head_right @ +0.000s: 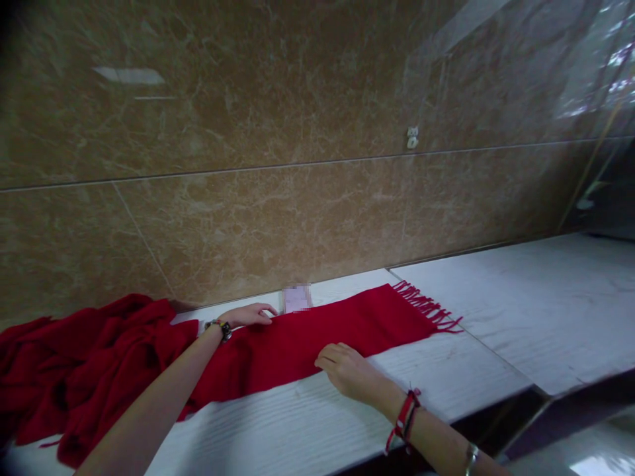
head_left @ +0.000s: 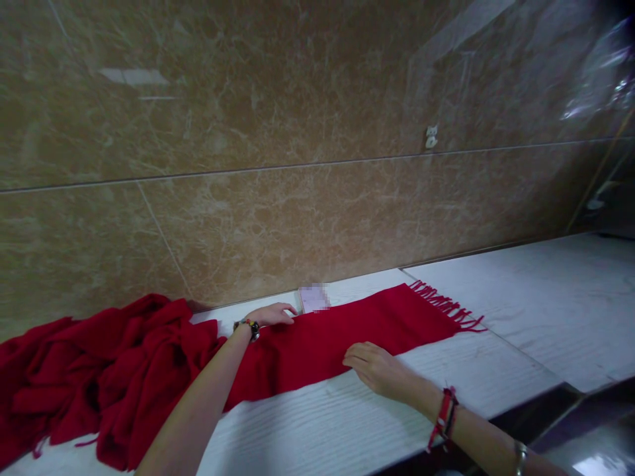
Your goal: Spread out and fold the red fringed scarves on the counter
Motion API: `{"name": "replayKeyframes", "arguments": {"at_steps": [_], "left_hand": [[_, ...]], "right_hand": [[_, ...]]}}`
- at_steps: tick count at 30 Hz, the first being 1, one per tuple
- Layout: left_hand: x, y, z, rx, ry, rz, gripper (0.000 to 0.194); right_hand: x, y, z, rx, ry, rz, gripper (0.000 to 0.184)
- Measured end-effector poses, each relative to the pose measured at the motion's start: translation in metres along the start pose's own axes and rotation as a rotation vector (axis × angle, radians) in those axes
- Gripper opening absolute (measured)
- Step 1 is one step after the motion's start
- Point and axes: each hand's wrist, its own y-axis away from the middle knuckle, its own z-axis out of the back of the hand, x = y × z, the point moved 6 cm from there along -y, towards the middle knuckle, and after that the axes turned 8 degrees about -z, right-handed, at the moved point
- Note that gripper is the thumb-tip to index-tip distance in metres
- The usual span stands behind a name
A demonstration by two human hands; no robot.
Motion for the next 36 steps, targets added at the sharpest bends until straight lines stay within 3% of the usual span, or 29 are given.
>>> {"name": "replayKeyframes", "arguments": {"at_steps": [8, 11, 17, 24, 28, 36], "left_hand": [[-0.003, -0.014, 0.003, -0.037, 0.034, 0.02, 0.045], [0.003, -0.014, 0.0, -0.021, 0.04, 0.025, 0.041], [0.015, -0.013, -0.005, -0.017, 0.029, 0.035, 0.032], [0.023, -0.01, 0.001, -0.131, -0.024, 0.036, 0.043], [0.022, -0.011, 0.0, -0.184, -0.089, 0.042, 0.034], [0.024, 0.001, 0.002, -0.053, -0.162, 0.068, 0.029]], "right_hand": [[0.058, -0.034, -0.02, -0.001, 0.167, 0.241, 0.014], [0.068, -0.038, -0.026, -0.022, 0.194, 0.284, 0.013], [0.063, -0.034, -0.026, -0.02, 0.163, 0.265, 0.011], [0.062, -0.032, -0.024, -0.035, 0.126, 0.261, 0.01], [0.063, -0.031, -0.023, -0.036, 0.116, 0.264, 0.011], [0.061, -0.031, -0.022, 0.003, 0.114, 0.24, 0.01]]}}
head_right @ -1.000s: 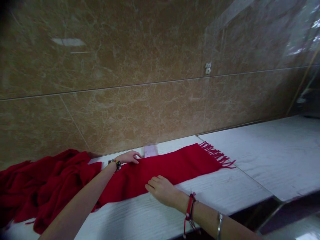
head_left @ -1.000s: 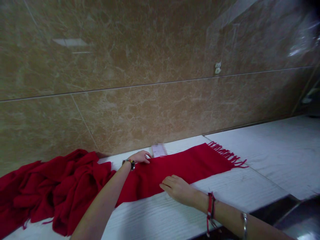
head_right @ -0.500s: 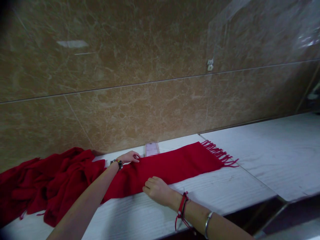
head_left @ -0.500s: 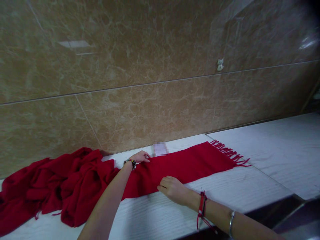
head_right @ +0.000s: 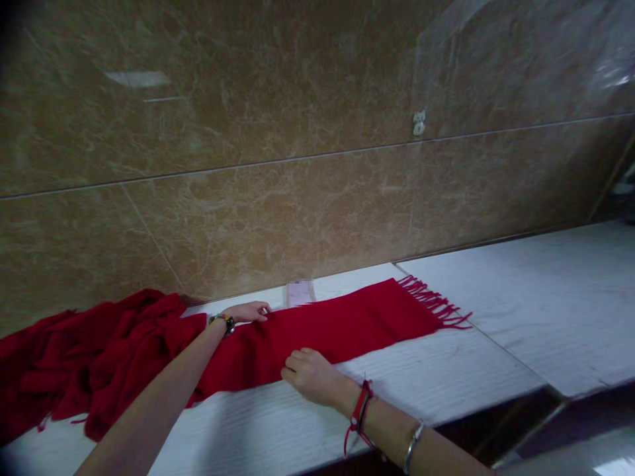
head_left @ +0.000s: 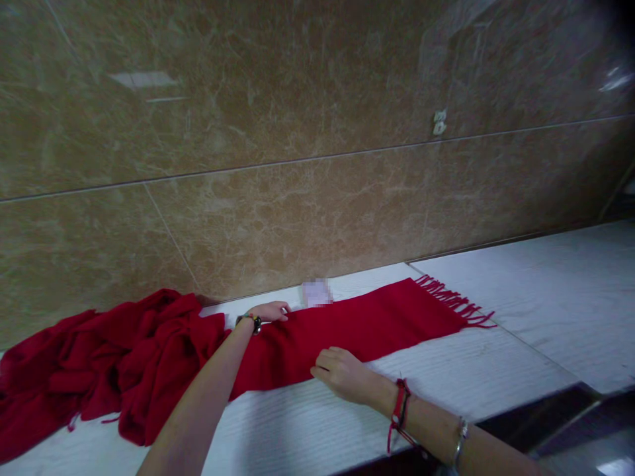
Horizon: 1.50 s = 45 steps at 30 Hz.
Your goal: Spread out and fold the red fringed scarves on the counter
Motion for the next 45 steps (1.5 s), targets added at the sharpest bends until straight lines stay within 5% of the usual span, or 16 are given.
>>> {"name": "replayKeyframes", "arguments": {"at_steps": [7, 11, 14, 17, 21, 27, 33, 39, 45], "left_hand": [[-0.004, 0.013, 0.0, -0.084, -0.146, 0.05, 0.023], [-0.026, 0.042, -0.01, -0.268, -0.267, 0.052, 0.034], [-0.052, 0.073, -0.028, -0.349, -0.347, -0.09, 0.037], [-0.071, 0.097, -0.054, -0.272, -0.376, -0.304, 0.042], [-0.072, 0.11, -0.072, -0.172, -0.393, -0.356, 0.046], [-0.065, 0.111, -0.071, -0.224, -0.435, -0.332, 0.043], [-0.046, 0.127, -0.052, -0.399, -0.472, -0.17, 0.04], [-0.087, 0.14, -0.051, -0.333, -0.409, -0.43, 0.056], [-0.077, 0.131, -0.054, -0.343, -0.547, -0.277, 0.039]], "right_hand": [[-0.003, 0.001, -0.001, 0.014, -0.04, -0.019, 0.014], [-0.004, 0.001, 0.002, 0.033, -0.059, -0.04, 0.014], [-0.005, 0.002, 0.005, 0.037, -0.081, -0.052, 0.015], [-0.008, 0.003, 0.006, 0.025, -0.118, -0.082, 0.015], [-0.009, 0.004, 0.003, 0.022, -0.133, -0.083, 0.015], [-0.009, 0.004, 0.001, 0.007, -0.127, -0.062, 0.015], [-0.008, 0.005, 0.0, -0.052, -0.118, -0.041, 0.018], [-0.025, 0.001, -0.002, -0.209, -0.2, -0.192, 0.018], [-0.038, 0.001, 0.0, -0.29, -0.301, -0.31, 0.018]]}}
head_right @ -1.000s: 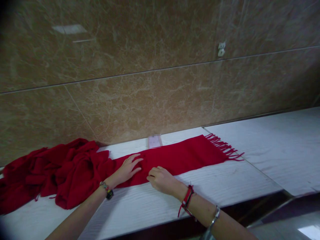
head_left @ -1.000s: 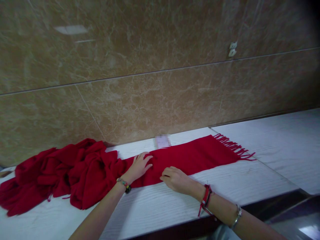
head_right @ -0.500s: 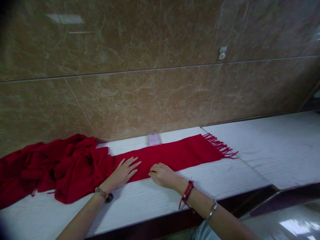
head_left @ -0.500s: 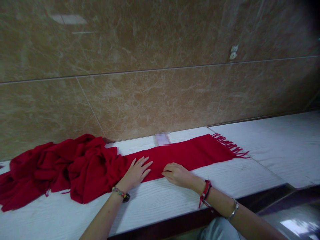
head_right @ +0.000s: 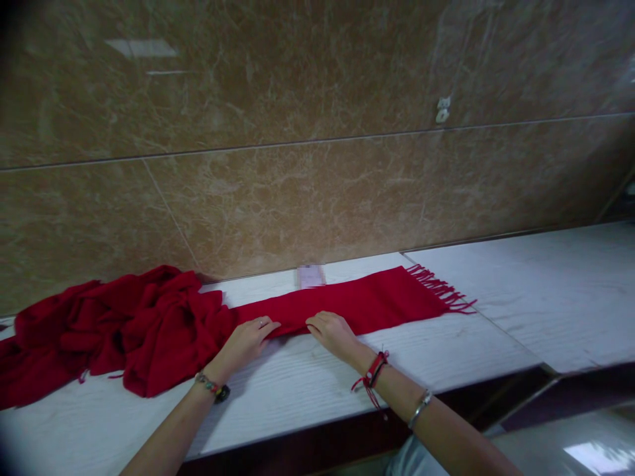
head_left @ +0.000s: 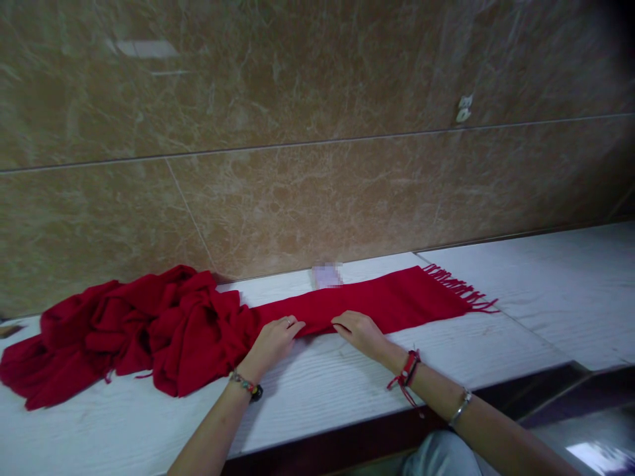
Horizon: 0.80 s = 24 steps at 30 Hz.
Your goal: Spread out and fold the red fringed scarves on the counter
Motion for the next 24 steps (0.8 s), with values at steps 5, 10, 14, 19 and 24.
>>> {"name": "replayKeyframes", "arguments": {"at_steps": [5, 10, 14, 19, 24], "left_hand": [[0.031, 0.013, 0.005, -0.058, 0.033, 0.157, 0.047], [0.04, 0.015, 0.007, -0.059, 0.236, 0.143, 0.039], [0.045, 0.016, 0.006, -0.068, 0.319, 0.17, 0.032], [0.04, 0.018, 0.008, -0.067, 0.25, 0.096, 0.017], [0.028, 0.018, 0.016, -0.044, 0.218, 0.018, 0.011]], "right_hand": [[-0.009, -0.002, 0.002, -0.017, -0.022, -0.074, 0.019], [-0.014, -0.004, -0.002, 0.026, -0.035, -0.091, 0.016], [-0.017, -0.003, -0.006, 0.093, -0.049, -0.1, 0.015], [0.007, -0.005, -0.006, 0.174, 0.032, -0.036, 0.03], [0.055, -0.02, -0.019, 0.188, 0.142, 0.041, 0.034]]}}
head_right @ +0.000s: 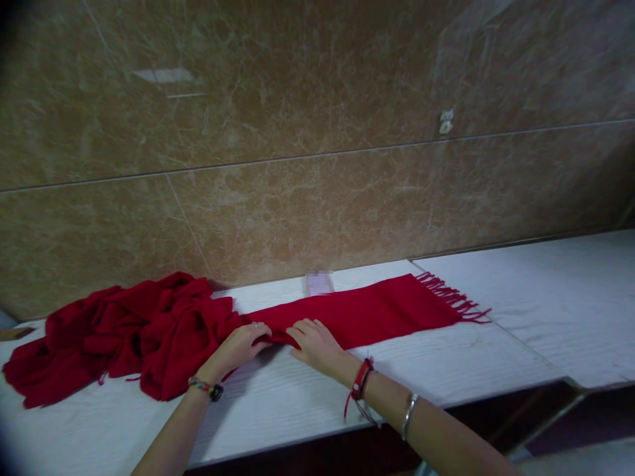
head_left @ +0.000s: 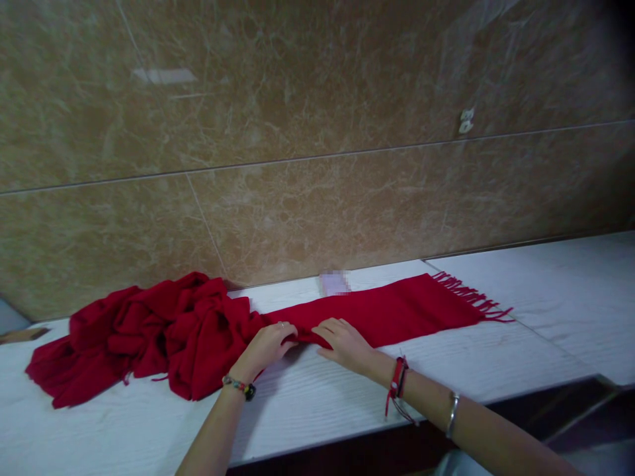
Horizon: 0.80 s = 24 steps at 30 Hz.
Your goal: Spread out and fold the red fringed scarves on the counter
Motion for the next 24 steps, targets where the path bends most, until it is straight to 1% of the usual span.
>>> {"name": "replayKeyframes", "arguments": {"at_steps": [2, 4, 5, 8, 13, 17, 20, 23, 24], "left_hand": [[-0.002, 0.001, 0.003, 0.009, -0.005, -0.008, 0.01], [-0.003, 0.002, 0.007, 0.0, -0.001, -0.009, 0.008], [-0.003, 0.002, 0.008, -0.007, 0.006, -0.006, 0.006], [-0.003, 0.004, 0.012, 0.005, 0.037, 0.0, 0.007], [-0.008, 0.004, 0.009, 0.105, 0.031, -0.014, 0.01], [-0.009, 0.003, 0.003, 0.174, 0.008, -0.026, 0.014], [-0.007, 0.004, -0.001, 0.197, 0.005, -0.013, 0.016], [-0.006, 0.004, -0.002, 0.208, 0.012, -0.005, 0.018], [-0.006, 0.004, -0.003, 0.209, 0.015, -0.006, 0.018]], "right_hand": [[0.013, -0.008, -0.005, -0.009, 0.036, 0.02, 0.023], [0.019, -0.014, -0.009, -0.015, 0.05, 0.037, 0.01], [0.02, -0.015, -0.011, -0.022, 0.05, 0.047, 0.008], [0.019, -0.013, -0.016, -0.056, 0.031, 0.072, 0.013], [0.017, -0.002, -0.022, -0.081, 0.013, 0.057, 0.015], [0.019, 0.002, -0.024, -0.063, 0.041, 0.057, 0.012], [0.019, 0.0, -0.024, -0.045, 0.033, 0.036, 0.014], [0.02, -0.001, -0.025, -0.014, 0.052, 0.031, 0.007], [0.02, -0.001, -0.026, -0.005, 0.059, 0.035, 0.008]]}}
